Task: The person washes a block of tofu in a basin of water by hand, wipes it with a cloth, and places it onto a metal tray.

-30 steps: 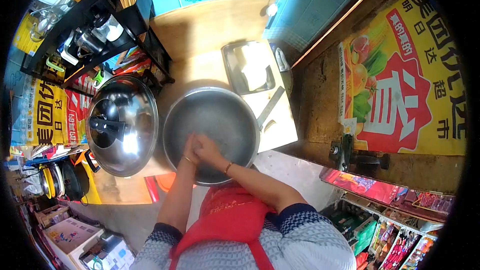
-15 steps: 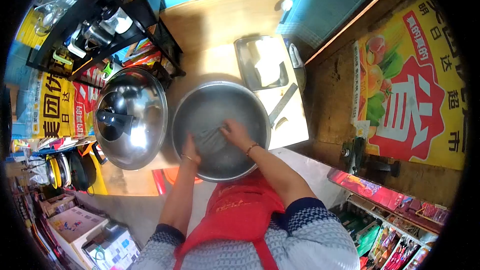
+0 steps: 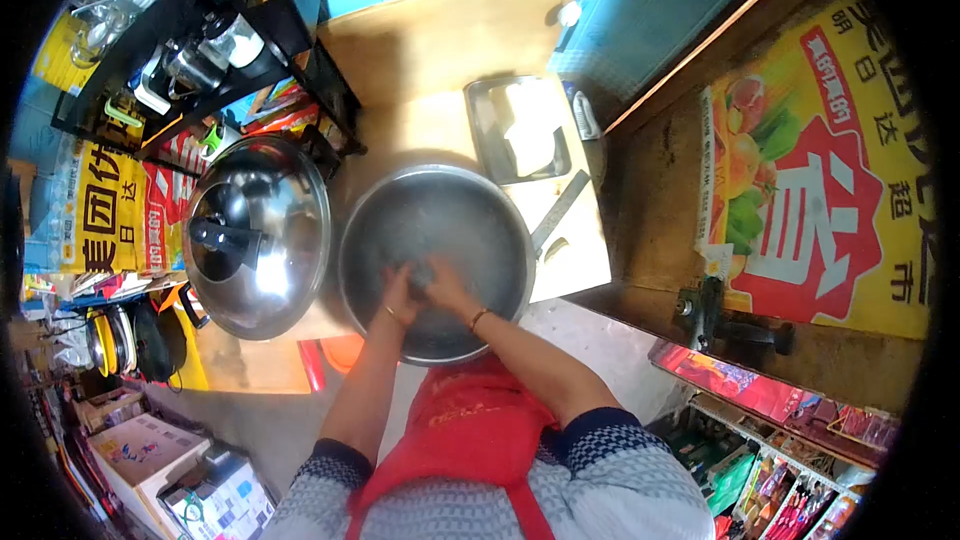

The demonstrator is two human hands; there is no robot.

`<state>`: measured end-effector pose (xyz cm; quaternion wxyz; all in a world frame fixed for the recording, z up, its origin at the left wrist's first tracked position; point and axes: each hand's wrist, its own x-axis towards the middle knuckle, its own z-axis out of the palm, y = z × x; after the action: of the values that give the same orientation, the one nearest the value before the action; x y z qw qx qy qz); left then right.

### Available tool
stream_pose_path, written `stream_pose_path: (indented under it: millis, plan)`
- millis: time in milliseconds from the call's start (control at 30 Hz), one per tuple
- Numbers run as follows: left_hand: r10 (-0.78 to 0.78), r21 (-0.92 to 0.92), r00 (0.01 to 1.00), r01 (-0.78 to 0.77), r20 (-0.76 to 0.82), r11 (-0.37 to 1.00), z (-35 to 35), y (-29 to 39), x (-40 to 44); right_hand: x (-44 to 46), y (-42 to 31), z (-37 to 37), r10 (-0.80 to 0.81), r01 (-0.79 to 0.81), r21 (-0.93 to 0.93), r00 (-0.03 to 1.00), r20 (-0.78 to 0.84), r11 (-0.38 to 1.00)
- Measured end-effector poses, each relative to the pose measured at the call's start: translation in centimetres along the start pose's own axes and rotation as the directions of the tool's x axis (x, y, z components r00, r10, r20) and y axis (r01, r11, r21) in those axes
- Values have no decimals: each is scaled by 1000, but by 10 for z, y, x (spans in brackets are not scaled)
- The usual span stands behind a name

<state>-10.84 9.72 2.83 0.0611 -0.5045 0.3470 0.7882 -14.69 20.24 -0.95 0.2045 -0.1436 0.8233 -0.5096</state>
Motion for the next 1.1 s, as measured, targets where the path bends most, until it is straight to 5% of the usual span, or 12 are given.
stream_pose_path:
  millis: [100,133,267,367,433,533,667,733,800,967,1033,1100]
  plan:
    - [-172,-263,809,372,562,890,-42,-13,76,-26,-67,-14,-91,78,190,994,60,979]
    - [-118,-157,933,181,341,971,-33,-6,68,-33,-88,-22,-236,203,245,965,113,948]
    - [-177,-111,802,288,571,951,-31,-2,47,-45,-96,-16,-323,279,234,929,181,931]
    - [149,-453,936,13,319,892,-34,-28,48,-28,-79,-14,-476,477,33,879,-31,878]
    - [53,52,708,-126,704,991,-68,-68,125,-12,-61,-19,-288,315,-189,945,157,930]
    - [-262,-160,959,276,104,948,-35,5,22,22,-35,-46,131,89,-551,928,348,830]
    - [-180,-212,981,190,68,959,-58,9,34,22,-1,-58,-88,265,-646,952,293,716]
    - [45,52,996,-49,81,997,-66,1,34,8,4,-40,-29,35,-754,999,20,656]
    - [153,262,983,-174,98,949,-77,-18,50,-3,17,-26,-120,227,-758,973,195,612]
    - [15,207,1000,-16,2,978,-25,-2,4,3,24,-24,-21,230,-690,955,296,687]
    - [-105,110,994,103,17,989,-11,-1,-10,11,90,23,-90,73,-138,989,-120,988]
    - [-138,-13,982,141,128,990,-19,-17,19,-8,-5,0,-86,87,30,996,-31,996]
